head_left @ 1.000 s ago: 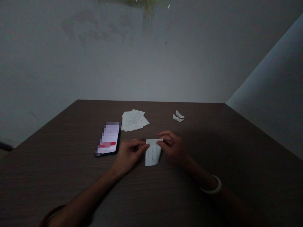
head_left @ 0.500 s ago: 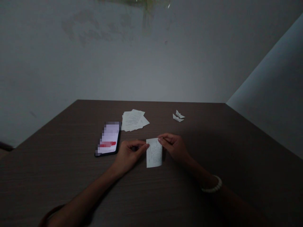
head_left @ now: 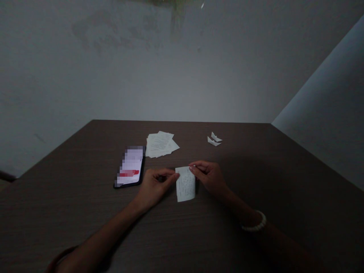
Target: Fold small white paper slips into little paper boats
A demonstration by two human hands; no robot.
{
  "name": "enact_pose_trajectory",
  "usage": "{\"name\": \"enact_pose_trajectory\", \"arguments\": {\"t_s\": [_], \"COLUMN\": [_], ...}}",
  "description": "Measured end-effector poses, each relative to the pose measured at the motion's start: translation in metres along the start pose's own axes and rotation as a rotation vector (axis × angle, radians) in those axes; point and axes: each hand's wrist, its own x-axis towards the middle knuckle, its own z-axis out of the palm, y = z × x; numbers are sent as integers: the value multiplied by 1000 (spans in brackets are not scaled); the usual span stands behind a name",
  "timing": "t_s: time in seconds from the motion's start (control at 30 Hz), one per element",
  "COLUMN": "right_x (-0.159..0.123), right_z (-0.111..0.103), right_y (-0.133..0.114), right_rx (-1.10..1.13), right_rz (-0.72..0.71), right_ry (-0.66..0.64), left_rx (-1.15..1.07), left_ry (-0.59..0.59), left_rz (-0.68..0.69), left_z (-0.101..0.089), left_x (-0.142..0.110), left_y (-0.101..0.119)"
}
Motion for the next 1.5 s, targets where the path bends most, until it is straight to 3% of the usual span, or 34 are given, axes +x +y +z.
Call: {"name": "enact_pose_trajectory", "arguments": {"t_s": [0.37,0.73,1.5], "right_x": [-1,-1,0], "right_z": [-2,-1,-1], "right_y": [-1,-2,2], "right_rx": [-67,-84,-97], "right_rz": [-44,-61,-55], "right_ry": [25,18,17], "left_rx": [45,113,128], "left_ry": [1,119,98], "left_rz": [22,106,113], "left_z": [-1,0,-1], "left_x": [0,1,1], "left_y": [-3,-3,-5]}}
